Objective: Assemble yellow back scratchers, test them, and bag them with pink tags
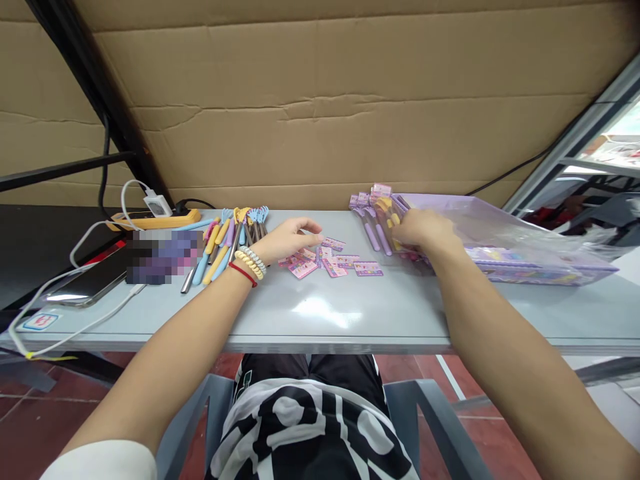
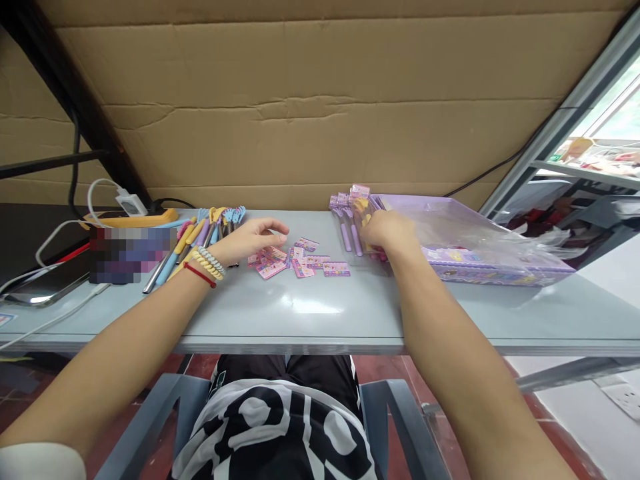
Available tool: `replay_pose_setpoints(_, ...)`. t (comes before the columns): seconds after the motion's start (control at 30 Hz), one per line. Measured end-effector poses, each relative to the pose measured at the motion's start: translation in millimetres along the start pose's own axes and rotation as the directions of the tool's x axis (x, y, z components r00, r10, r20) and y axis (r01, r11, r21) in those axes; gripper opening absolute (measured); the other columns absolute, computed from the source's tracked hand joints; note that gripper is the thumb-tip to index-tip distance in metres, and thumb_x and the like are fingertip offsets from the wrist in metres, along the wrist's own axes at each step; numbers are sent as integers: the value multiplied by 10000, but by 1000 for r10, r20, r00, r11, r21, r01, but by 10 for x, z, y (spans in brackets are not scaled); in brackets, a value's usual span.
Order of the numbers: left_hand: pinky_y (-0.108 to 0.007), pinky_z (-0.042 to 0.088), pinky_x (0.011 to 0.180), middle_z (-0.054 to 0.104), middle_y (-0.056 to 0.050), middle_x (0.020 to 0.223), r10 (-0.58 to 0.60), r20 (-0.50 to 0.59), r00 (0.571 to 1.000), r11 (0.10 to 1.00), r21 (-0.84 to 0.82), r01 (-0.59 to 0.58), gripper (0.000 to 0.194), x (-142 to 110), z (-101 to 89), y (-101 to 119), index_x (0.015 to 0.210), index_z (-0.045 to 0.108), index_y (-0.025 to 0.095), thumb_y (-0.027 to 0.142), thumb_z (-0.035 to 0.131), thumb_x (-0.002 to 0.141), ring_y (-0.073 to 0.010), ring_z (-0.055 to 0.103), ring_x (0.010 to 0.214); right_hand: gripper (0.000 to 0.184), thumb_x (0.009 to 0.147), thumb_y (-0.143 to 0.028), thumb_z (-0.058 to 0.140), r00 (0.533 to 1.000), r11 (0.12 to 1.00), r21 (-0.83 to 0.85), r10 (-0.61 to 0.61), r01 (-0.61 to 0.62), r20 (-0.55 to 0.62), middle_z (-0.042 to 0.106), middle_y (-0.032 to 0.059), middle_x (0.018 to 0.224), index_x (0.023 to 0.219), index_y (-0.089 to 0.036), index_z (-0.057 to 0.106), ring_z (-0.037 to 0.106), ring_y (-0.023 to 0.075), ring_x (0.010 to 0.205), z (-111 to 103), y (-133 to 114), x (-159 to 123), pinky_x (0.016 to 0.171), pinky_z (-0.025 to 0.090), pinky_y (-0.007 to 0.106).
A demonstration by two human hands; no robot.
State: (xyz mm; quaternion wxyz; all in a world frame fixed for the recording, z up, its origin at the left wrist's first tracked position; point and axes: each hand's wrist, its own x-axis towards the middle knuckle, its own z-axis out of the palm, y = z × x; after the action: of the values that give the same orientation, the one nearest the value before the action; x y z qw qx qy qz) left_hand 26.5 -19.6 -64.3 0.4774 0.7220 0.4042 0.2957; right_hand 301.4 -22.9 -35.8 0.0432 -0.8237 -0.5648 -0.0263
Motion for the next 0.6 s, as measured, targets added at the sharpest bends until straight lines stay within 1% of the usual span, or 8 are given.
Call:
replay_pose_setpoints(0.07, -241, 480, 550, 664, -97, 995, -3, 5, 1000, 999, 54, 2, 296, -10, -7, 3, 1083, 596, 143, 310, 663, 849, -176, 677, 745, 268, 796, -351, 572, 999, 998, -55, 8, -5, 45, 631, 155, 848, 927, -132, 653, 628, 284, 865, 24, -44, 5, 752, 483, 387)
replay_pose_setpoints(0.2, -234, 453, 516, 678, -95, 951, -29, 19, 999, 995, 96, 27, 343, -28, -2, 8, 1108, 588, 146, 355, 665, 848, -189, 681, 741, 202, 794, -261, 559, 991, 995, -95, 11, 2, 136, 630, 146, 819, 891, -126, 675, 628, 275, 900, 73, -100, 9, 803, 481, 405)
replay_pose_setpoints(0.33, -272, 484, 565, 676, -91, 925, -5, -4, 1000, 995, 104, 5, 365, -2, 2, -18, 1105, 590, 138, 351, 679, 823, -201, 676, 742, 349, 827, -387, 563, 999, 992, -116, -36, 39, 30, 596, 221, 1108, 1005, -111, 680, 537, 365, 1130, 95, -82, -19, 874, 461, 458)
replay_pose_setpoints(0.43, -292, 496, 638, 664, -58, 878, 107, -91, 990, 982, 164, -91, 326, 5, -62, 29, 1056, 620, 143, 324, 693, 794, -172, 643, 733, 487, 847, -541, 533, 992, 992, -55, -117, 114, -56, 553, 230, 1219, 1014, -108, 682, 483, 395, 1187, -16, -88, -152, 907, 441, 466)
replay_pose_setpoints(0.47, -290, 496, 670, 659, -45, 871, 181, -158, 971, 969, 195, -149, 284, -13, -107, 78, 1019, 632, 150, 301, 695, 787, -158, 628, 743, 493, 859, -555, 525, 985, 988, -4, -152, 153, -83, 572, 226, 1189, 974, -104, 688, 493, 384, 1172, -91, -95, -225, 910, 439, 448)
replay_pose_setpoints(0.5, -284, 496, 703, 655, -33, 884, 273, -255, 927, 950, 224, -218, 229, -47, -167, 145, 974, 639, 157, 266, 692, 780, -143, 614, 762, 477, 897, -529, 488, 970, 976, 72, -195, 207, -142, 607, 214, 1113, 938, -98, 689, 530, 344, 1121, -183, -98, -307, 914, 435, 415)
replay_pose_setpoints(0.53, -276, 496, 726, 651, -23, 889, 351, -371, 860, 930, 245, -274, 168, -100, -239, 230, 926, 636, 165, 227, 683, 777, -133, 602, 778, 434, 934, -464, 457, 954, 955, 179, -192, 236, -231, 631, 190, 1053, 940, -96, 686, 565, 287, 1059, -287, -92, -394, 908, 437, 367)
replay_pose_setpoints(0.6, -256, 494, 716, 634, -6, 884, 440, -618, 651, 895, 245, -372, 89, -259, -417, 432, 871, 598, 177, 178, 648, 797, -113, 582, 773, 389, 983, -354, 407, 891, 892, 370, -73, 259, -448, 630, 171, 1070, 1023, -64, 663, 581, 198, 1008, -501, -34, -551, 902, 427, 289)
